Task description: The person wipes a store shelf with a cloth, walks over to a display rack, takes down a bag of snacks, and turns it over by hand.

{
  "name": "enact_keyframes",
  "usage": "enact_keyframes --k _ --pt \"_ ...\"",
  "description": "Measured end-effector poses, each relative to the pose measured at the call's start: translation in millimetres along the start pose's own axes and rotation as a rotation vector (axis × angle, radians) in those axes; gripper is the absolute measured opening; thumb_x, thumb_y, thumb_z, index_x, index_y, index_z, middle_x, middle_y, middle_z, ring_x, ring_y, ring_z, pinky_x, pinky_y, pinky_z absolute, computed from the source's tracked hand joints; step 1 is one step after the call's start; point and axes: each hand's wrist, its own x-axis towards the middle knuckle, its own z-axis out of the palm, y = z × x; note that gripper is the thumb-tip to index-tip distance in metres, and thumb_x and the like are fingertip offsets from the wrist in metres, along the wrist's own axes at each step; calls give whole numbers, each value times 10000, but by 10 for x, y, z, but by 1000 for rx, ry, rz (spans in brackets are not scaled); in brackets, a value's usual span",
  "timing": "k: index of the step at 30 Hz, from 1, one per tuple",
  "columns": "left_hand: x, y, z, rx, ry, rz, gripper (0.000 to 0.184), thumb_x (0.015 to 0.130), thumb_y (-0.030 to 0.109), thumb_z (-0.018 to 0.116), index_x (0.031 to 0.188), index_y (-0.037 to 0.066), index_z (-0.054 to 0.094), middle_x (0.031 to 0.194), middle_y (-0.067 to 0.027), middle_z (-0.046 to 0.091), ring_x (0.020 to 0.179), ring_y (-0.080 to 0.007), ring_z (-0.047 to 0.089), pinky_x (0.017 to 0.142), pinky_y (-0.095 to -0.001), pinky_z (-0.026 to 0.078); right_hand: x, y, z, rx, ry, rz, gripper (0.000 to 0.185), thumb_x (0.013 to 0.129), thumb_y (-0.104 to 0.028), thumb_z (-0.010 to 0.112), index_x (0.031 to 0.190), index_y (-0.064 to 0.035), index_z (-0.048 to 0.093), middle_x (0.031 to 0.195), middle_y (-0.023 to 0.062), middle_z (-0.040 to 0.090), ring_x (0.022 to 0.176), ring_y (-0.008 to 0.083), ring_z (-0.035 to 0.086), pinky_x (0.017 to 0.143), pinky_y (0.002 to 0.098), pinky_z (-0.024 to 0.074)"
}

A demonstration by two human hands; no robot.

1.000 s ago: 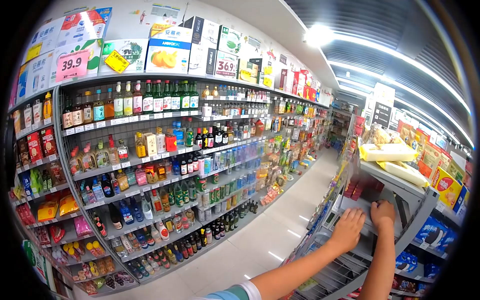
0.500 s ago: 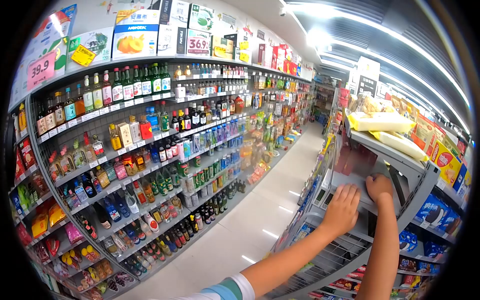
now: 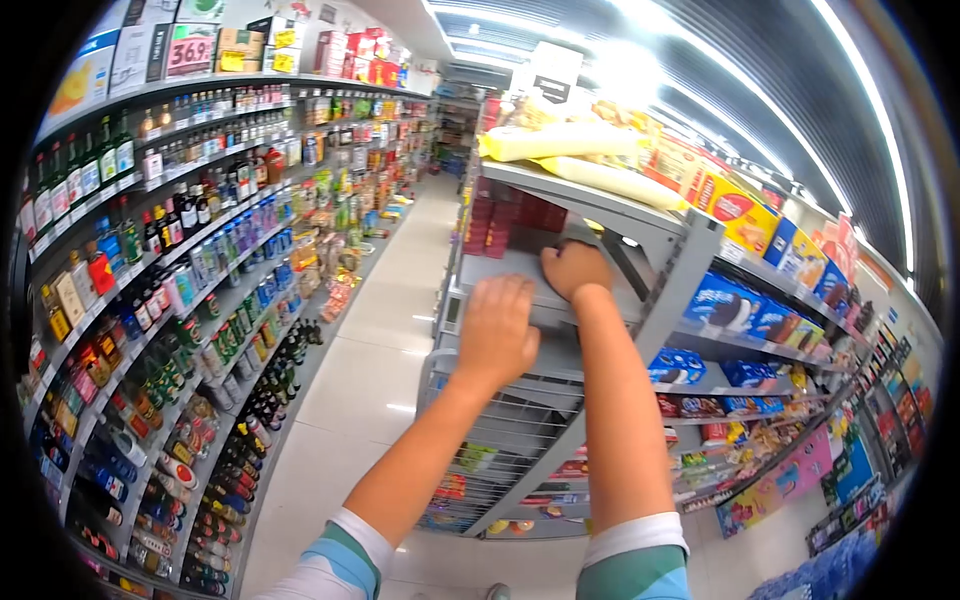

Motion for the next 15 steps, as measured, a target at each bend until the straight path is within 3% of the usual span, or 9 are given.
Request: enact_keyframes --k 2,5,15 --pt "4 15 -24 -8 -4 -1 550 708 158 638 1218 -30 553 1265 -179 567 1245 -335 491 1122 -479 319 -59 -5 -32 47 42 1 428 859 -371 542 990 -10 731 1031 251 695 1003 413 658 927 449 505" --pt "12 14 -46 33 -7 5 528 723 158 602 1216 -21 548 1258 -164 568 1232 -332 493 1127 -479 315 -118 -11 -87 200 43 -6 386 849 -338 569 1039 -54 746 1027 230 699 996 395 661 927 418 506" --pt "22 73 -38 34 -25 -37 544 725 136 618 1237 -28 541 1282 -177 557 1265 -328 468 1141 -478 297 46 146 40 201 24 -29 343 858 -280 548 1040 -49 725 1044 232 692 1000 406 651 913 433 506"
